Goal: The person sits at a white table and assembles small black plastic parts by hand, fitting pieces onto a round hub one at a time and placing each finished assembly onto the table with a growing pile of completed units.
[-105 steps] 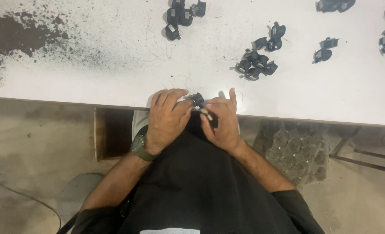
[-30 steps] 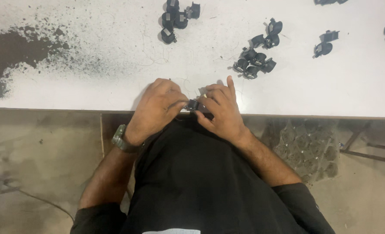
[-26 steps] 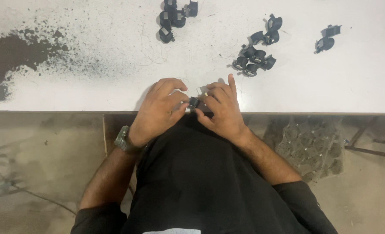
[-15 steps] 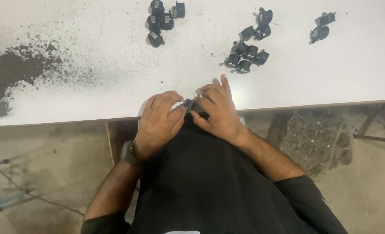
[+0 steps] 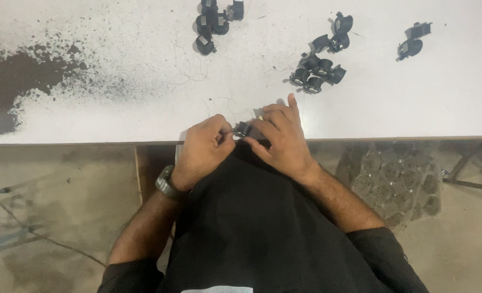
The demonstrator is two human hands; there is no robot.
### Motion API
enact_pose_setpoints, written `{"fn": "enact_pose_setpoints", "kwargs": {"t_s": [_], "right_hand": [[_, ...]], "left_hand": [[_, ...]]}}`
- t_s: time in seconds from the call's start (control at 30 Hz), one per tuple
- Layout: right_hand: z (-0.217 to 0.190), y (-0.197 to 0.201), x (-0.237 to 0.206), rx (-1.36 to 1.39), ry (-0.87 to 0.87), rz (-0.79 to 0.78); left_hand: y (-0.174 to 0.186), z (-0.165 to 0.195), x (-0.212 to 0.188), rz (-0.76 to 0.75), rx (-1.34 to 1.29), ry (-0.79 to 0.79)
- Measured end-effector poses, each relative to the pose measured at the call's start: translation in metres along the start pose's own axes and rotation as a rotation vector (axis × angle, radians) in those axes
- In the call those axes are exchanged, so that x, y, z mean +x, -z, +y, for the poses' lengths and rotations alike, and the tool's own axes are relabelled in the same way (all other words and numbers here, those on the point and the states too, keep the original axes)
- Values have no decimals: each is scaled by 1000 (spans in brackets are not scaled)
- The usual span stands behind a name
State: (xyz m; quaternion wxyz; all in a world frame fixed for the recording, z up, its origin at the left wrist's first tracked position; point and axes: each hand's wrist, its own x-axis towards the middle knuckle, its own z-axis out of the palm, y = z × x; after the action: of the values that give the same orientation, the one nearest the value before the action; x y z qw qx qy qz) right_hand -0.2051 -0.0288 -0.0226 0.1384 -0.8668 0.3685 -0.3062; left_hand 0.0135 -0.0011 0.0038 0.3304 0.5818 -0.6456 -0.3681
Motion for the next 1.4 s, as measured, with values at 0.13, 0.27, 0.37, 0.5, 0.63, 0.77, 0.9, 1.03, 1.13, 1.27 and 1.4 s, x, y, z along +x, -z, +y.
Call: {"fn": "enact_pose_setpoints", "kwargs": {"t_s": [0.13,0.27,0.37,0.5,0.63,0.77,0.9,1.03,1.13,1.27,1.4], "right_hand": [[-8,-6,-13,130,39,163],[-11,-22,-22,253,59,172],[-8,-28,-23,222,76,177],[-8,-30,-24,170,82,176],[-8,-29,-24,147,86,143],[4,-26,-12,-3,98,186],[26,4,-2,-65,-50,362],[19,5,-3,8,-58,331],[13,-2,-1,44,-50,270],[16,9,2,28,-63,231],[10,6,5,-31,5,104]], "left_hand": [[-17,-7,-2,95,-19,-62],[-27,-13,-4,137,-75,-129],[-28,-16,-4,150,-72,-165],[-30,-18,-7,171,-69,-163],[-30,-17,-7,165,-108,-174],[-18,-21,7,63,51,-221],[37,-44,64,258,411,-151],[62,-52,129,343,449,-163],[52,-41,150,190,389,16],[44,-35,113,95,327,-283],[37,-16,66,-245,280,-64]]}}
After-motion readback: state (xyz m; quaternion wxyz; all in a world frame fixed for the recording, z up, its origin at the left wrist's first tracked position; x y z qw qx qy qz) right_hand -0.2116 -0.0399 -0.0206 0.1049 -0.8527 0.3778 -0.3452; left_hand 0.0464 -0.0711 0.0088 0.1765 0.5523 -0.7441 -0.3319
